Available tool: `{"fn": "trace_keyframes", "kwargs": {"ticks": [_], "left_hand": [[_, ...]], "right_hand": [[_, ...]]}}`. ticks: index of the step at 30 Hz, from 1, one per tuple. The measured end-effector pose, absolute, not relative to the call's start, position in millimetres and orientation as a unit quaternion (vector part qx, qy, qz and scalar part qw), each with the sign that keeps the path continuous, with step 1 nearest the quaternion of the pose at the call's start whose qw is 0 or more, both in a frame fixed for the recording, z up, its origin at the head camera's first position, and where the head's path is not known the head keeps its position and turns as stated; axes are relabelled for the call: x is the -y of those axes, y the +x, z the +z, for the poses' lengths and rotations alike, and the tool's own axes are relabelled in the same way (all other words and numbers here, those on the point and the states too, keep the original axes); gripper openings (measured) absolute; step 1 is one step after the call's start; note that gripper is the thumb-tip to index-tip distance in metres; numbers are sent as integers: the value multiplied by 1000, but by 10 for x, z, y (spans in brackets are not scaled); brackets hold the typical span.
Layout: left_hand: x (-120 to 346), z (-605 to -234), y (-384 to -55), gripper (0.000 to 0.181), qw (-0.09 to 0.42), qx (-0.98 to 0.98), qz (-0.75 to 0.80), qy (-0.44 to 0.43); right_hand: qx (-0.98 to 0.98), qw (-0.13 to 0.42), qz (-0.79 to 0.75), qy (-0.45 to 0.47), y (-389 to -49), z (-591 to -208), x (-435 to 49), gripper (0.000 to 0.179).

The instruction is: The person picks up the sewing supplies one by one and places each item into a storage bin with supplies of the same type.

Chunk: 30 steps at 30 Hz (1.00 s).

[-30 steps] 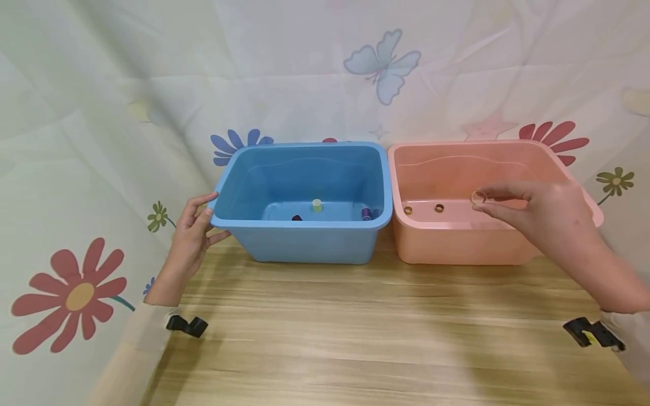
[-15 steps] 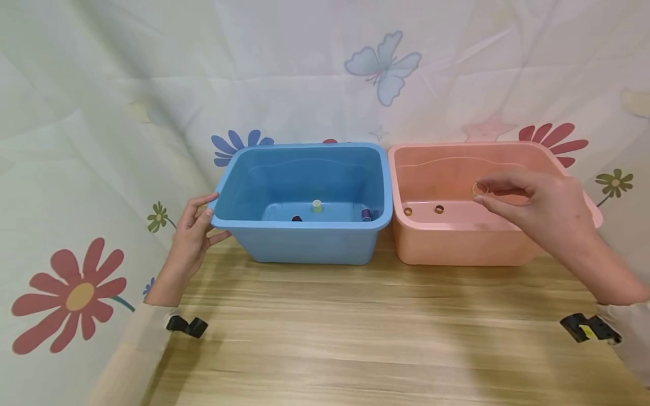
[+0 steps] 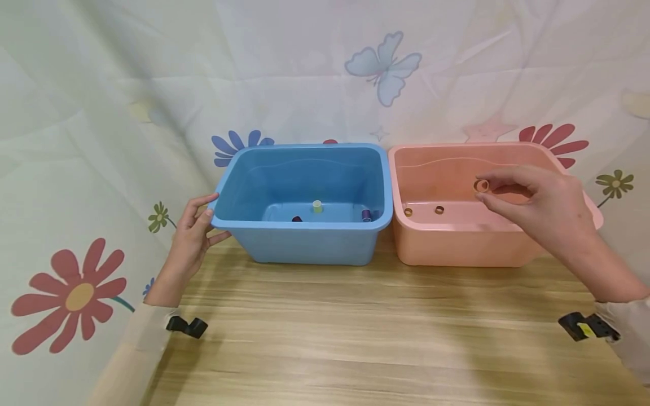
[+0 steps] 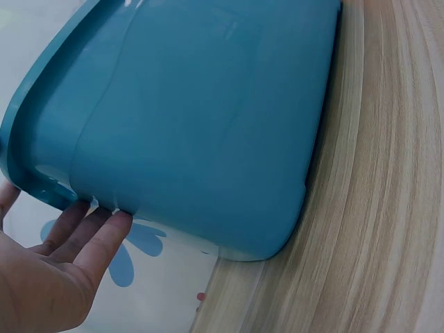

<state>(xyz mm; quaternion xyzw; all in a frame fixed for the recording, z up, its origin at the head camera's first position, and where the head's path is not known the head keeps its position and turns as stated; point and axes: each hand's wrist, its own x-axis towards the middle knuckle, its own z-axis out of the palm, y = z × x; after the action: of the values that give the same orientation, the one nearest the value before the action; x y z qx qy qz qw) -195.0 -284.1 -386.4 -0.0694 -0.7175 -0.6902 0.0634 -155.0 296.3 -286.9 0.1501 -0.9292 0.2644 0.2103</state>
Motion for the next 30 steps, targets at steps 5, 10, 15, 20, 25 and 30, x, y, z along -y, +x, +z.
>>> {"fn": "trace_keyframes", "kwargs": {"ticks": [5,10,15,20,25,30], "left_hand": [[2839,-3868,-1947,46,62,716,-691,-70],[2841,-3867,-1950,46,62,716,-692,-72],[2842,-3864,-1956,46,62,714,-693,-76],[2832,-3845,-1965,45,65,716,-690,-78],[2836,-3849,-1964,45,64,716,-692,-69],[2845,-3862,-1954,46,61,716,-692,-65]], "right_hand": [[932,193,277,134,-1556,-2872,-2972,33],[926,214,267,160,-1594,-2895,-2964,37],[913,249,258,194,-1655,-2887,-2972,39],[910,262,251,200,-1691,-2864,-2993,39],[901,281,247,218,-1735,-2844,-3007,40],[905,256,261,219,-1799,-2781,-3045,34]]}}
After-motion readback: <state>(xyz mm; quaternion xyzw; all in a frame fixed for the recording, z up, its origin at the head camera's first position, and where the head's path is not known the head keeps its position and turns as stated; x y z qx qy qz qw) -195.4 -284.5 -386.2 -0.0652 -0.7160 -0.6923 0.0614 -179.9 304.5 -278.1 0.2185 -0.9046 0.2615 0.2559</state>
